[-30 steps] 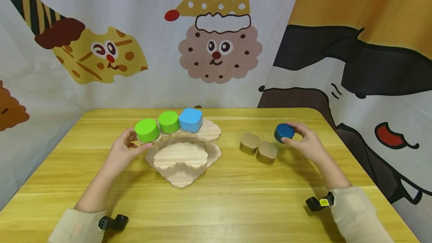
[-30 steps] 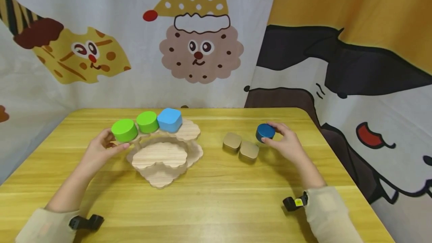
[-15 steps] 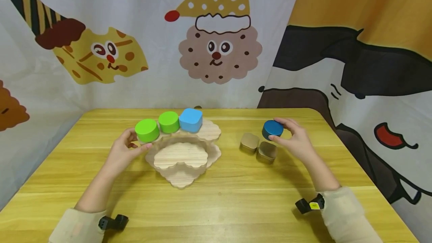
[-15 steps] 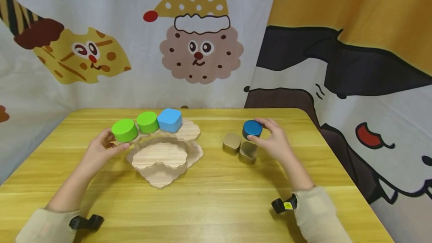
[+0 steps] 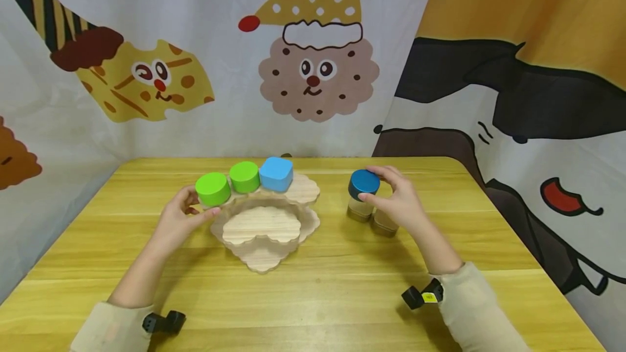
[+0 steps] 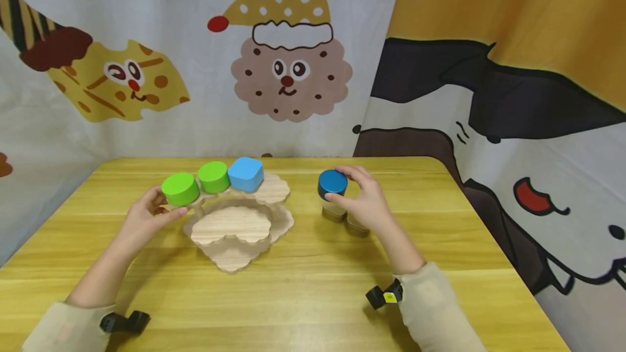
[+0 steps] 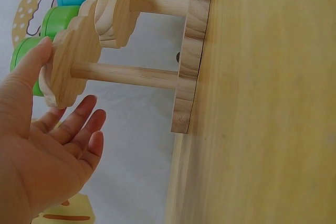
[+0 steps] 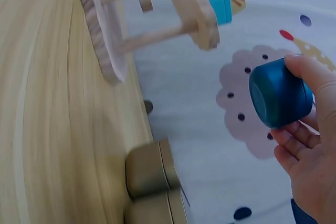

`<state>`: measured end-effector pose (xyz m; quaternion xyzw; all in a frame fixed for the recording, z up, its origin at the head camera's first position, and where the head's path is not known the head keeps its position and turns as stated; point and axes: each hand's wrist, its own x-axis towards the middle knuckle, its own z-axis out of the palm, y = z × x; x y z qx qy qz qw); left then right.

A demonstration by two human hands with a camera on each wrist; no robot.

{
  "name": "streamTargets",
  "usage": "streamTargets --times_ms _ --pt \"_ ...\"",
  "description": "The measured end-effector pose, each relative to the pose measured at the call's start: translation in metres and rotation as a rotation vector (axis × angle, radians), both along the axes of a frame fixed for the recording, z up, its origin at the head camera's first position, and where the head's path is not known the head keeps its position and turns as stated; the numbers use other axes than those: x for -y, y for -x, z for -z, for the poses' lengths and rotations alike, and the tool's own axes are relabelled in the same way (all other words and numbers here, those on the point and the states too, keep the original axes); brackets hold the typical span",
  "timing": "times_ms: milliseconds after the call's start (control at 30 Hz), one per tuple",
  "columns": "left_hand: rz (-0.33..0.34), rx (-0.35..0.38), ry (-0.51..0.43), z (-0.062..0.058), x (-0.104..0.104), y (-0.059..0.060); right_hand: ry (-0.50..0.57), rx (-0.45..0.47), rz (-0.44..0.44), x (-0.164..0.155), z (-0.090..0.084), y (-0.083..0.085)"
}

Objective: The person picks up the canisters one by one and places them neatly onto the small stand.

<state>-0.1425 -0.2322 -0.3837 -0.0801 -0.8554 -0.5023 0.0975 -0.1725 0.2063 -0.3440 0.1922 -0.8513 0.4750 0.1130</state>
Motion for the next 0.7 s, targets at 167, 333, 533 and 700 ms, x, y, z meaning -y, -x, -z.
streamTargets --times_ms 167,333,533,700 --pt "0.004 0.001 0.004 -0.001 0.000 -0.001 0.015 0.000 -0.037 0.019 -0.003 0.000" --pt "0.006 0.006 0.002 -0.002 0.000 -0.001 0.016 -0.009 -0.059 0.038 -0.008 0.001" --pt "-0.002 0.010 0.006 -0.002 0.000 -0.002 0.007 -0.035 -0.063 0.057 -0.008 0.004" --pt "-0.008 0.011 0.013 -0.002 0.000 -0.002 0.001 -0.059 -0.076 0.071 -0.006 0.009"
